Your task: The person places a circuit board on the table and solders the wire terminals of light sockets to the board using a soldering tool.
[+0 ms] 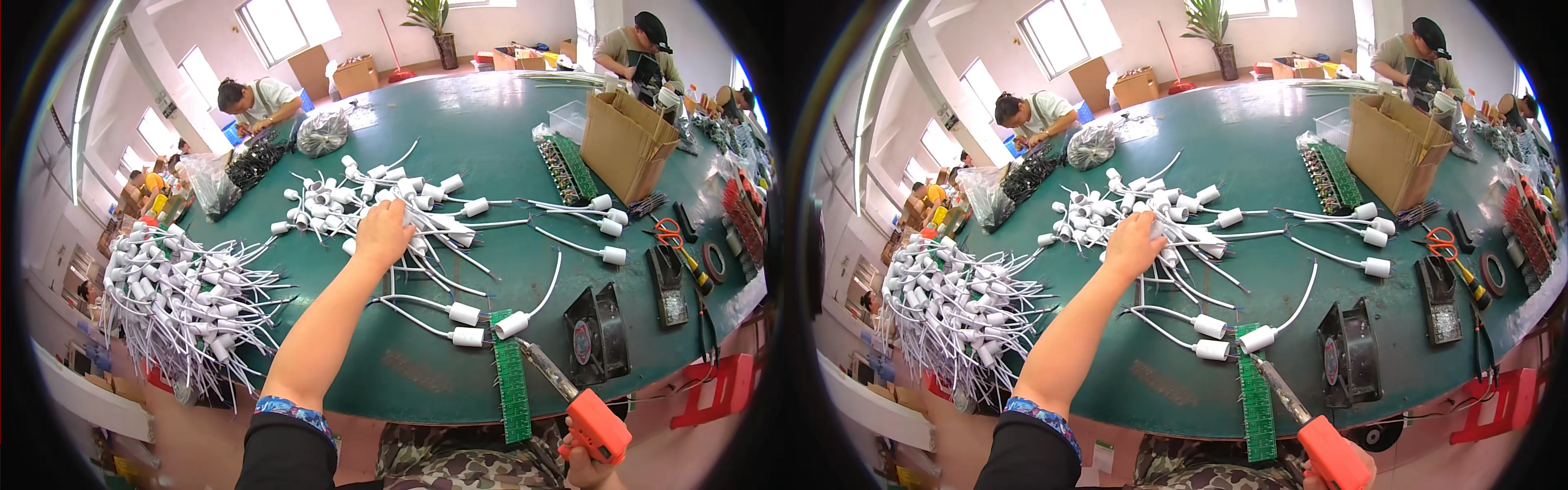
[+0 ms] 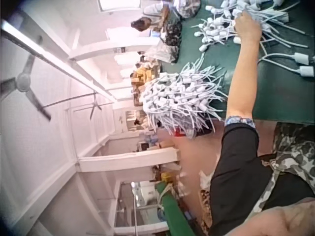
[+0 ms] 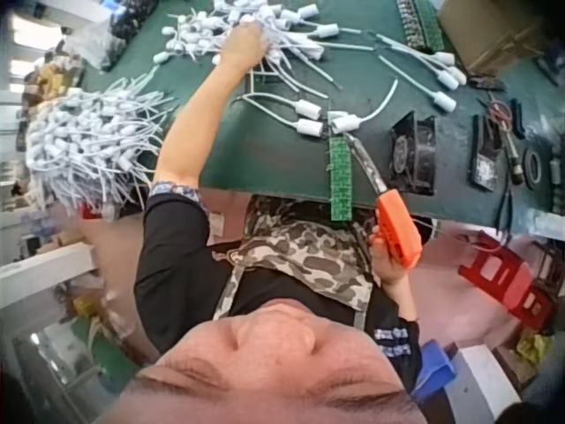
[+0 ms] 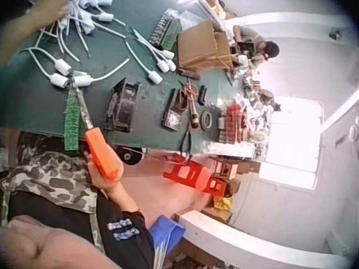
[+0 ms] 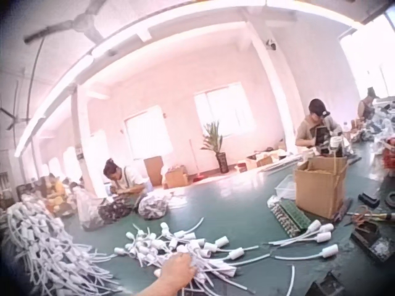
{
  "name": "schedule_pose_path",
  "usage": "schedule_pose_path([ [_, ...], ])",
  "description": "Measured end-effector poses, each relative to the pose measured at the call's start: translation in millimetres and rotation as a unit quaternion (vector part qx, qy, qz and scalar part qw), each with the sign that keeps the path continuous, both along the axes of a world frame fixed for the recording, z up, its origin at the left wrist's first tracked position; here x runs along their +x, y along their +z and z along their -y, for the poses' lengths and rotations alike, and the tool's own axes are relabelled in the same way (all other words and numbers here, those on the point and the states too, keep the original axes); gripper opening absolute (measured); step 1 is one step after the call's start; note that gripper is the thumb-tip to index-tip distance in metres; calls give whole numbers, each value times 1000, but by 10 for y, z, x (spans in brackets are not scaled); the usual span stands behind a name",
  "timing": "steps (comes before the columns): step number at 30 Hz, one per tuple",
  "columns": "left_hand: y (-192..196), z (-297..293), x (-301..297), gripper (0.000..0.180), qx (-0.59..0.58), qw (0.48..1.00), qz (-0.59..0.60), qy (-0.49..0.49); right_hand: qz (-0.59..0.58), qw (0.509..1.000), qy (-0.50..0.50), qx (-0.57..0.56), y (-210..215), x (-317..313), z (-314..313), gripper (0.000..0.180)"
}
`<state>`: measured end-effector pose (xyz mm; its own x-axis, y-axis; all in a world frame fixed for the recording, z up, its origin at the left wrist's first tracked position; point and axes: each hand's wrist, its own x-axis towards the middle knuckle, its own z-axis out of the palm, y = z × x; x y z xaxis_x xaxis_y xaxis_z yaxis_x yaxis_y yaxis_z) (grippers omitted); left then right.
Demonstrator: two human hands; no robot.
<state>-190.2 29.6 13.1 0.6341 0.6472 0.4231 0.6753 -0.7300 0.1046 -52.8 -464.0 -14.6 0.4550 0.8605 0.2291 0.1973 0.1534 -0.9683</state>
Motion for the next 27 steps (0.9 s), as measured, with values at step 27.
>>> schedule_pose_path([
  [27,46,1797,-413,18,-298,881,221,-294,136,989,-55,-19,40,-45,-7,17],
])
